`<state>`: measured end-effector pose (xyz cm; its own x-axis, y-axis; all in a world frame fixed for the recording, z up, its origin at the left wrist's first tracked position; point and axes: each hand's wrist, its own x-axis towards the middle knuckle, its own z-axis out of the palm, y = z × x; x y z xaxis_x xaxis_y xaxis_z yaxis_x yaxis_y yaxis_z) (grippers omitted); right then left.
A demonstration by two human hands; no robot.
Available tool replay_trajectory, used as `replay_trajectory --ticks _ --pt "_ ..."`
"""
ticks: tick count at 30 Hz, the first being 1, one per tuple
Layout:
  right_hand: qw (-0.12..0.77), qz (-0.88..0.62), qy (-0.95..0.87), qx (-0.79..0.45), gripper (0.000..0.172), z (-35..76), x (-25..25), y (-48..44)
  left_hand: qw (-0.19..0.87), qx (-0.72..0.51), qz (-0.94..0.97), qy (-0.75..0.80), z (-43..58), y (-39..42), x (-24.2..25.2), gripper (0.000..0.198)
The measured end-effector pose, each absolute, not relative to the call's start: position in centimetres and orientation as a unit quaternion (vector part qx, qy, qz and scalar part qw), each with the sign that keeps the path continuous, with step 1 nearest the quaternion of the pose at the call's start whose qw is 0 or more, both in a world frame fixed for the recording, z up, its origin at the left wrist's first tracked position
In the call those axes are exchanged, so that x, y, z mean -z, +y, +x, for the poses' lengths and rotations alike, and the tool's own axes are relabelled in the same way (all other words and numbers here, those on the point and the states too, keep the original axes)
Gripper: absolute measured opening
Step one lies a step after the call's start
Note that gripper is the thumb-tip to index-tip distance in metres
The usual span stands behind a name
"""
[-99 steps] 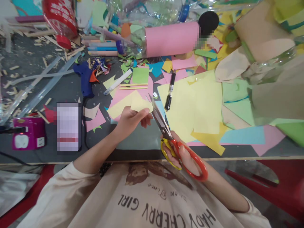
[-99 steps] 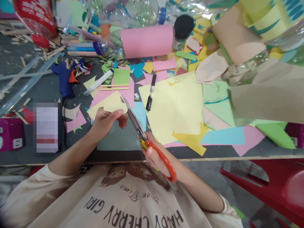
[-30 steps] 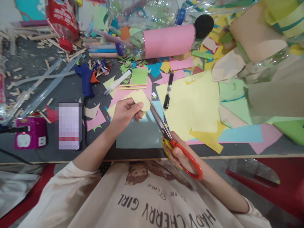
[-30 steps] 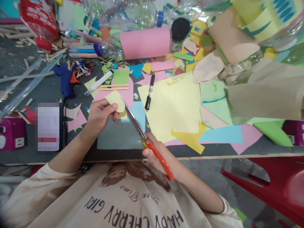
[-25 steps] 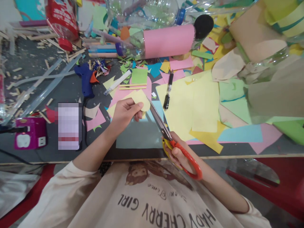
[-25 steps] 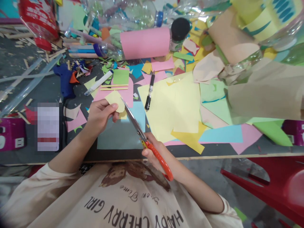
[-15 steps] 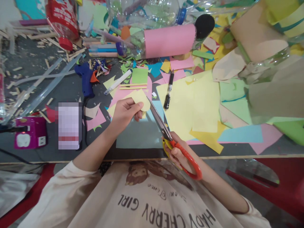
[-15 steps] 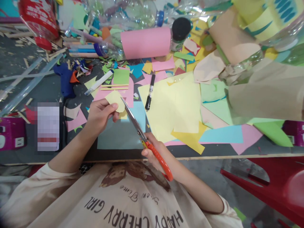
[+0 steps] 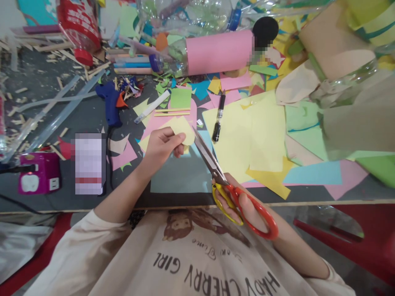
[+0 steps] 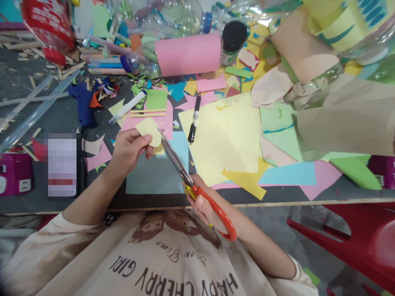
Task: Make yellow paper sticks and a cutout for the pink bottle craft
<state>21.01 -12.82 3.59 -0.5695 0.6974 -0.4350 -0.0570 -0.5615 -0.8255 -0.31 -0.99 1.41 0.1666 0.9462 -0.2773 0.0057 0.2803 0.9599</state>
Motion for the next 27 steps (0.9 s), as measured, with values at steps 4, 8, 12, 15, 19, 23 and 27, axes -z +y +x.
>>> replay_trajectory --ticks 4,8,12,15,19,23,27 --pt "0.251 -0.398 -0.386 -0.793 0.053 20.8 -3.6 -12.7 0.621 -0.373 0.465 0.509 -0.3 -1.0 -1.4 0.022" --pt "0.251 -0.401 -0.391 -0.789 0.048 20.5 -3.6 -12.4 0.625 -0.356 0.473 0.51 -0.2 -1.0 -1.7 0.023" --pt "0.254 -0.415 -0.4 -0.777 0.051 20.1 -3.5 -12.0 0.632 -0.319 0.485 0.513 0.0 -1.2 -2.0 0.023" --pt "0.252 -0.421 -0.402 -0.773 0.052 20.0 -3.4 -11.6 0.639 -0.299 0.489 0.512 0.0 -1.4 -2.1 0.023" --pt "0.253 -0.426 -0.398 -0.772 0.051 19.8 -3.6 -11.5 0.642 -0.3 0.486 0.512 0.0 -1.4 -2.0 0.023" --pt "0.249 -0.433 -0.377 -0.78 0.053 19.7 -3.9 -11.6 0.646 -0.302 0.481 0.51 0.0 -1.4 -2.1 0.021" --pt "0.255 -0.441 -0.375 -0.775 0.052 19.6 -3.9 -11.6 0.646 -0.301 0.482 0.509 0.0 -1.4 -2.1 0.021"
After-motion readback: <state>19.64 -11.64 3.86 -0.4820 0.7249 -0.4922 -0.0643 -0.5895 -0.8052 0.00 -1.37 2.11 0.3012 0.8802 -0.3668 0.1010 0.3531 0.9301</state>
